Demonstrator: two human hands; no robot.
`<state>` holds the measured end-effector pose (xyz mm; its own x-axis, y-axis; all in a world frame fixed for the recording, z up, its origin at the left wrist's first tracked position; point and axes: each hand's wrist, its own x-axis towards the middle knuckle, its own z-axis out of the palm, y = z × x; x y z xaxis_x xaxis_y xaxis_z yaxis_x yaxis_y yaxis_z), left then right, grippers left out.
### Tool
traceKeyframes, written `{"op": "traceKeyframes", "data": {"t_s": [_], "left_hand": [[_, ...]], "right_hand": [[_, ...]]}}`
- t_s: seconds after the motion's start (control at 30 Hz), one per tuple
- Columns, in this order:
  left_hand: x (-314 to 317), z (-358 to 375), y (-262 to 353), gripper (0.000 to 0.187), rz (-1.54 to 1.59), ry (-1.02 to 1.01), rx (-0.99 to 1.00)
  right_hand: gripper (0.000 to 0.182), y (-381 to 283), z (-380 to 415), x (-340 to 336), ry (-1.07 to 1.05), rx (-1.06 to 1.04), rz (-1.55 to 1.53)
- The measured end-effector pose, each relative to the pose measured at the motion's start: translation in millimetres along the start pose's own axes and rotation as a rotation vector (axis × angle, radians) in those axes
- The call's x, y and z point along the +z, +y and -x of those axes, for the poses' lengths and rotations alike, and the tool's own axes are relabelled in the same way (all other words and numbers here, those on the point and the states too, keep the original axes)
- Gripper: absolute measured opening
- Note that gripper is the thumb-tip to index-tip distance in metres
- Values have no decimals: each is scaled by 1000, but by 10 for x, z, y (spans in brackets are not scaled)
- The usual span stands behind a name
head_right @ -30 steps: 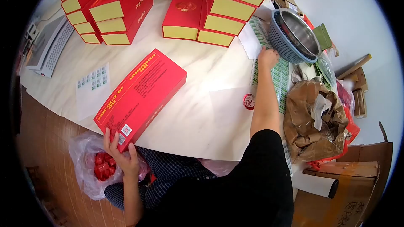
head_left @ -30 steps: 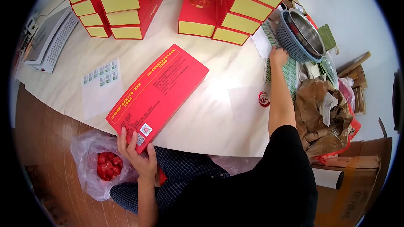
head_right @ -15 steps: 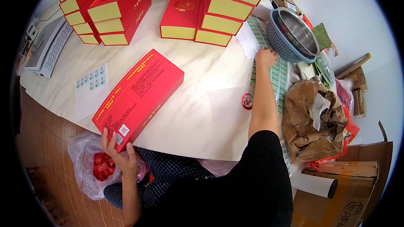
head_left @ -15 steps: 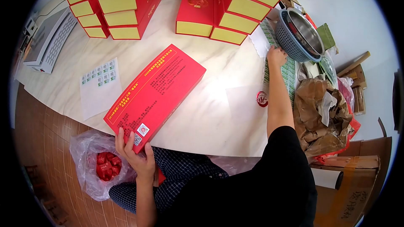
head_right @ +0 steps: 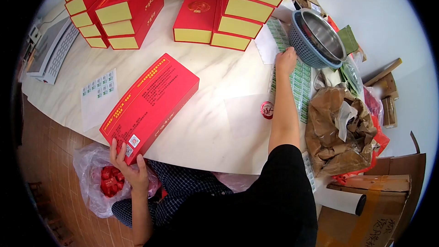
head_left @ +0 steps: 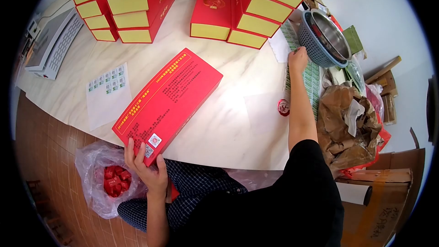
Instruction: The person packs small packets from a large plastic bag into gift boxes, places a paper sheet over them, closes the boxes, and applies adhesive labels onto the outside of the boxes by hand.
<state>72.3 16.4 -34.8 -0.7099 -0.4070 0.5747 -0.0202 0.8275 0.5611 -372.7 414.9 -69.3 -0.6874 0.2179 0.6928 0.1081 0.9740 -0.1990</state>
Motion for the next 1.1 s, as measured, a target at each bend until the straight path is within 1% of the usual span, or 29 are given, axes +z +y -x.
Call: {"op": "traceKeyframes", "data": {"t_s": [0.07,0.1,0.17,0.2,0.27,0.3,0.33,0.37,0.4,0.43,0.47,0.5,0.53,0.6,0.63,0.67,0.7,0.73,0.83,0.9,1.0,1.1], "left_hand": [[-3,6,-1,49,-1,2,-5],[-4,6,1,49,-4,1,-8],[-13,-7,12,50,-3,5,-2],[-21,-16,14,50,-7,7,5],[-47,-29,-26,51,-48,4,15],[-63,-24,-44,52,-91,-7,30],[-86,-30,-58,52,-114,5,-10],[-111,-58,-80,53,-90,-2,12],[-137,-81,-95,55,-65,-10,33],[-161,-106,-103,56,-64,-13,23],[-183,-139,-91,57,-61,-20,20],[-208,-169,-46,52,-63,-15,-14],[-248,-195,10,52,-80,-15,-36],[-310,-270,122,45,-193,-82,-35],[-321,-299,176,37,-195,-83,-36],[-312,-292,189,37,-205,-85,-56],[-305,-272,193,33,-144,-107,-61],[-291,-267,188,30,-83,-125,-62],[-233,-247,150,31,-39,-80,-79],[-212,-244,137,34,-5,-46,-71],[-177,-222,117,35,40,-29,-80],[-175,-236,123,33,14,-5,-66]], "right_hand": [[28,-25,-6,-26,-45,27,-106],[28,-61,-2,-76,-43,23,-105],[32,-139,17,-192,-63,155,-215],[32,-107,14,-184,-64,145,-219],[33,-101,5,-162,180,113,-471],[33,-226,35,-257,159,87,-489],[32,-324,80,-383,116,34,-545],[31,-479,127,-603,68,-20,-602],[27,-776,248,-908,-16,-29,-721],[25,-1070,387,-1261,-133,-78,-805],[23,-1360,555,-1588,-201,-135,-860],[22,-1618,735,-1883,-265,-185,-914],[21,-1813,907,-2113,-319,-269,-969],[24,-2111,1242,-2362,-474,-384,-1118],[26,-2254,1405,-2507,-600,-374,-1173],[29,-2356,1556,-2582,-741,-364,-1263],[29,-2445,1679,-2671,-815,-404,-1273],[27,-2521,1770,-2792,-924,-359,-1288],[24,-2623,1937,-2842,-1002,-405,-1270],[23,-2670,1989,-2843,-1110,-308,-1249],[23,-2710,2021,-2867,-1074,-358,-1186],[22,-2720,2062,-2890,-1033,-390,-1150]]}}
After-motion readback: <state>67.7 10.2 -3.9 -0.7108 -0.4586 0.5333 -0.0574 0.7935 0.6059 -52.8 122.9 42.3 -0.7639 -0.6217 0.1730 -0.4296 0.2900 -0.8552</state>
